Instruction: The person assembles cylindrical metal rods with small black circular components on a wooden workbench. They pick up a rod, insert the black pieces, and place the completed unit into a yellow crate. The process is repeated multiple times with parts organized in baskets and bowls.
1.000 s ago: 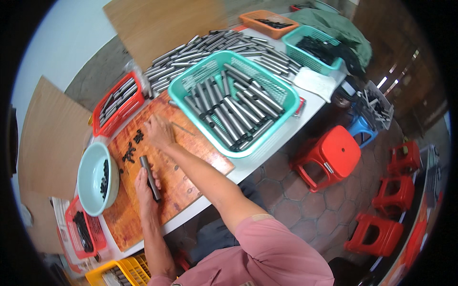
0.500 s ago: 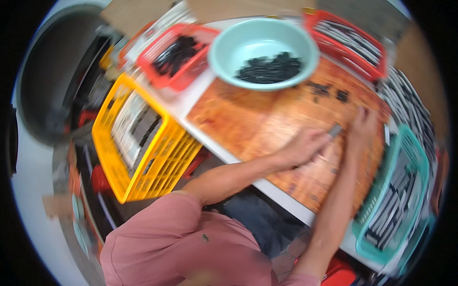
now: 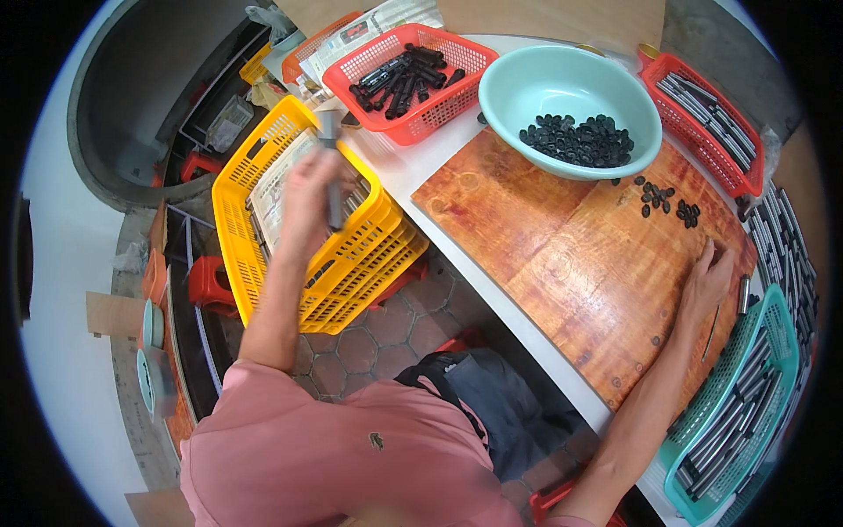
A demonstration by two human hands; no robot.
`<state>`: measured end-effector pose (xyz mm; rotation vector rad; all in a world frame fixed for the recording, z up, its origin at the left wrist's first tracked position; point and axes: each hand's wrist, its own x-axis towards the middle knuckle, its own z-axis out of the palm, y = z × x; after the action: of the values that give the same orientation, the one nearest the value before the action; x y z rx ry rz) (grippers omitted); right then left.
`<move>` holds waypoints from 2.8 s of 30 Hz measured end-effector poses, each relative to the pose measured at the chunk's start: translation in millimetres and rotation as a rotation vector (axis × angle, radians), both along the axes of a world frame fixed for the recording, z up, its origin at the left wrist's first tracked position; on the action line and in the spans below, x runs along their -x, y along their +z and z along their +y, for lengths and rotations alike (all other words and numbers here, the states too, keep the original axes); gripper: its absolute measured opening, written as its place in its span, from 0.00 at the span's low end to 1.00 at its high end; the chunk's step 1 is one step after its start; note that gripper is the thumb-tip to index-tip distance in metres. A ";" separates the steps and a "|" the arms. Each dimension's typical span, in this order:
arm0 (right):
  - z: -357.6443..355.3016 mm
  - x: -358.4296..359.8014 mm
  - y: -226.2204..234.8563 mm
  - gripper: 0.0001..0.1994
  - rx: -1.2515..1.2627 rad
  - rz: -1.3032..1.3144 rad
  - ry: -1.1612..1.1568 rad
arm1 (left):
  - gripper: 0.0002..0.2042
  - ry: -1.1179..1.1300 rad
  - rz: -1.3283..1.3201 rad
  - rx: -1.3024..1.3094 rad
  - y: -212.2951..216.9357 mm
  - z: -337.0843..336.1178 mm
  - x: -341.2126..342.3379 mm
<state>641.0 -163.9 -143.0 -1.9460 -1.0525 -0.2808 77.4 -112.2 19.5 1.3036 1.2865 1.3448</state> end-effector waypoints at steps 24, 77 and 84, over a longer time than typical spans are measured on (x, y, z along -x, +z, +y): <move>-2.6 -11.3 -9.3 0.16 0.178 -0.105 -0.032 | 0.16 0.659 0.202 0.734 -163.0 36.9 302.2; -2.1 -7.0 -8.4 0.15 0.155 -0.067 -0.036 | 0.18 0.682 0.109 0.753 -178.0 27.6 312.0; -2.4 -6.5 -7.6 0.14 0.122 -0.070 0.006 | 0.20 0.686 0.079 0.725 -182.3 24.5 324.6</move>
<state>647.5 -166.3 -150.6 -2.0535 -1.1439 -0.2887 -247.2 -87.7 -162.8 0.4177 2.1300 1.0631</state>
